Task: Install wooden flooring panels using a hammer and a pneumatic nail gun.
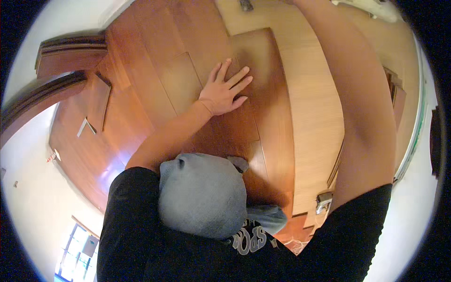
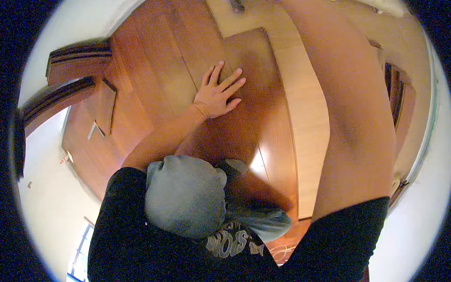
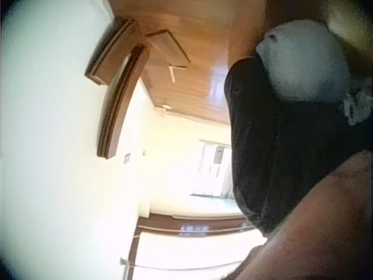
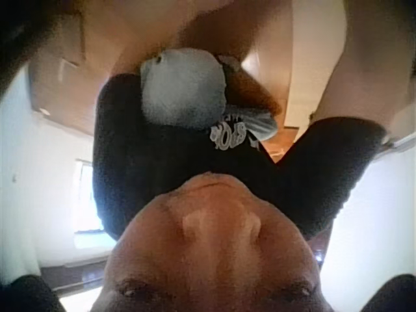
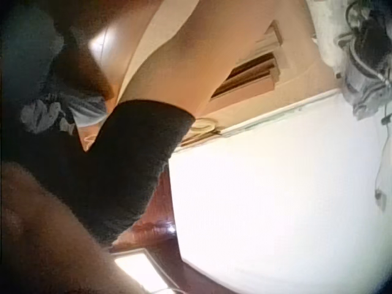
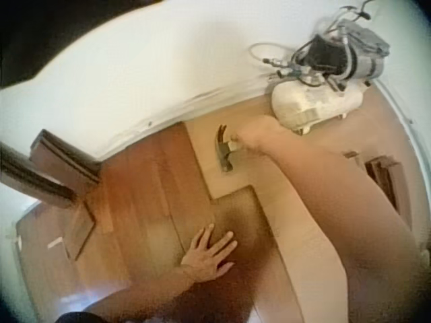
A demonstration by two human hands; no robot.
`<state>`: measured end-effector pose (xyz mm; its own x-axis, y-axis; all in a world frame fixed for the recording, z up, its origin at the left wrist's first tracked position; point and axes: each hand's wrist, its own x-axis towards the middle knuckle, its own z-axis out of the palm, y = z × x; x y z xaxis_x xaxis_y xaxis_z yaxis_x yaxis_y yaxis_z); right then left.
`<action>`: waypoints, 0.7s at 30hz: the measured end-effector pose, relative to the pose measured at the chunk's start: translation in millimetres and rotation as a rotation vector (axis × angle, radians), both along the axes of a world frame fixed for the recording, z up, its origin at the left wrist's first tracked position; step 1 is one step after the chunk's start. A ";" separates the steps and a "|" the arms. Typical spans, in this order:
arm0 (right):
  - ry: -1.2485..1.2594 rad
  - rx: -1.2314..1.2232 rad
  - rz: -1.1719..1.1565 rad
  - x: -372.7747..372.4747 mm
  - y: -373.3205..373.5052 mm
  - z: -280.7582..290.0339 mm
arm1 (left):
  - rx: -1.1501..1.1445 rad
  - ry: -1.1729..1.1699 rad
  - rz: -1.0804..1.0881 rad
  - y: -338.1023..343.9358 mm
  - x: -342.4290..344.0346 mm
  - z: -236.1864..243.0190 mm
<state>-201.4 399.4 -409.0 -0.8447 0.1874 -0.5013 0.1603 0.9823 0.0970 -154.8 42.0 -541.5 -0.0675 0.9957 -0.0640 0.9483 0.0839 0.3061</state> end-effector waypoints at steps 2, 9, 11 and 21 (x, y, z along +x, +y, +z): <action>-0.062 -0.045 0.023 -10.1 -3.3 -25.1 | 0.030 -0.041 0.002 0.9 -2.9 1.4; -0.134 -0.262 -0.038 -8.3 8.2 -53.8 | 0.028 -0.068 -0.006 8.8 -8.5 -1.4; -0.202 -0.188 -0.016 -13.1 -1.1 -26.6 | 0.009 -0.068 -0.002 5.6 -8.2 0.1; 0.312 -0.569 -0.882 121.2 -45.4 -15.7 | -0.117 0.049 0.022 -10.9 -5.0 11.1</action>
<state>-80.2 354.0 -424.7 -0.6320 0.5974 -0.4936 0.7681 0.3981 -0.5016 -159.8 31.1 -530.4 -0.0947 0.9799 -0.1758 0.9593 0.1370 0.2468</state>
